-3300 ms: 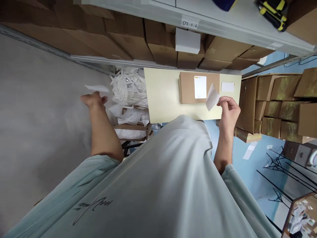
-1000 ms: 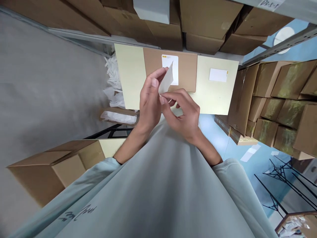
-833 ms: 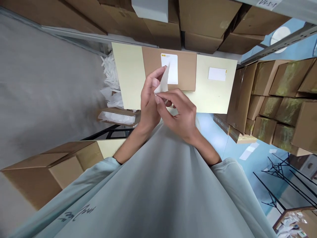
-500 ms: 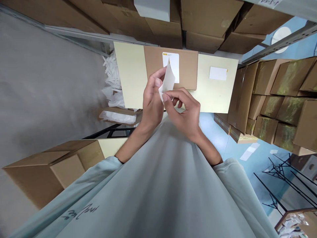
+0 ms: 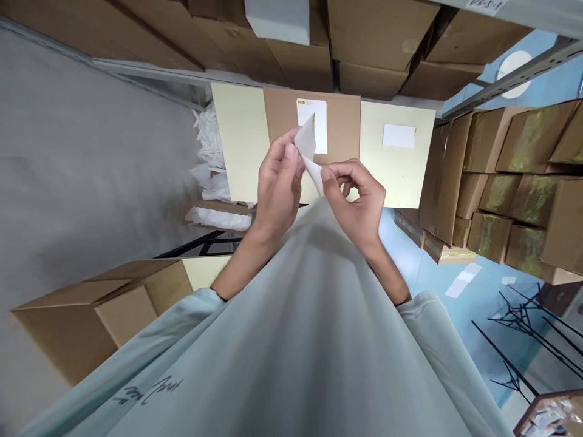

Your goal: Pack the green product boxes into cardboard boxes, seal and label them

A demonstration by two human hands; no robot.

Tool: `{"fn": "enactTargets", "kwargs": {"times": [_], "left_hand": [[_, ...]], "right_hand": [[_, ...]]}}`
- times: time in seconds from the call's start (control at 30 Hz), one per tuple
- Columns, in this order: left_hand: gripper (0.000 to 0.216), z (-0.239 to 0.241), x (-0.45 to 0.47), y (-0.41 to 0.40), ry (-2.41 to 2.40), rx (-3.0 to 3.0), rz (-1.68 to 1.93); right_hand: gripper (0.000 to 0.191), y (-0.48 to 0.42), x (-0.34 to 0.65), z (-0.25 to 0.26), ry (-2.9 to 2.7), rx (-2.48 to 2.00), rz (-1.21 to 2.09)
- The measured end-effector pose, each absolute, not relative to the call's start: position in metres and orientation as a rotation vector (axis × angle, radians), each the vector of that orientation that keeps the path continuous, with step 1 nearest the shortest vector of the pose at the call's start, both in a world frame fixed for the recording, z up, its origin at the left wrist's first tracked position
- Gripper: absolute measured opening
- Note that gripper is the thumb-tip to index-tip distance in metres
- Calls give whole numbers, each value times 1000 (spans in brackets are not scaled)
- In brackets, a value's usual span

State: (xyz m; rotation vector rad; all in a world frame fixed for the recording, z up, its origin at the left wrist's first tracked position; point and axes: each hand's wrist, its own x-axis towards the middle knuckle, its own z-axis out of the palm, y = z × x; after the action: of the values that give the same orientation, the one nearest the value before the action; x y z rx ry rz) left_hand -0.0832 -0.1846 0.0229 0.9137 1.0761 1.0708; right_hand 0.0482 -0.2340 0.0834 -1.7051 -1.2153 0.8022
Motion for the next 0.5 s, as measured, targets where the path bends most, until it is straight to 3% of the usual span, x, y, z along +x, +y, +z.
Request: {"fn": "enactTargets", "kwargs": {"times": [0.23, 0.5], "left_hand": [[48, 12, -102, -172, 1117, 753, 1122], [42, 3, -113, -165, 1122, 638, 916]], "right_hand": [[21, -236, 52, 75, -1426, -1710, 621], [11, -242, 48, 36, -1902, -1610, 479]]}}
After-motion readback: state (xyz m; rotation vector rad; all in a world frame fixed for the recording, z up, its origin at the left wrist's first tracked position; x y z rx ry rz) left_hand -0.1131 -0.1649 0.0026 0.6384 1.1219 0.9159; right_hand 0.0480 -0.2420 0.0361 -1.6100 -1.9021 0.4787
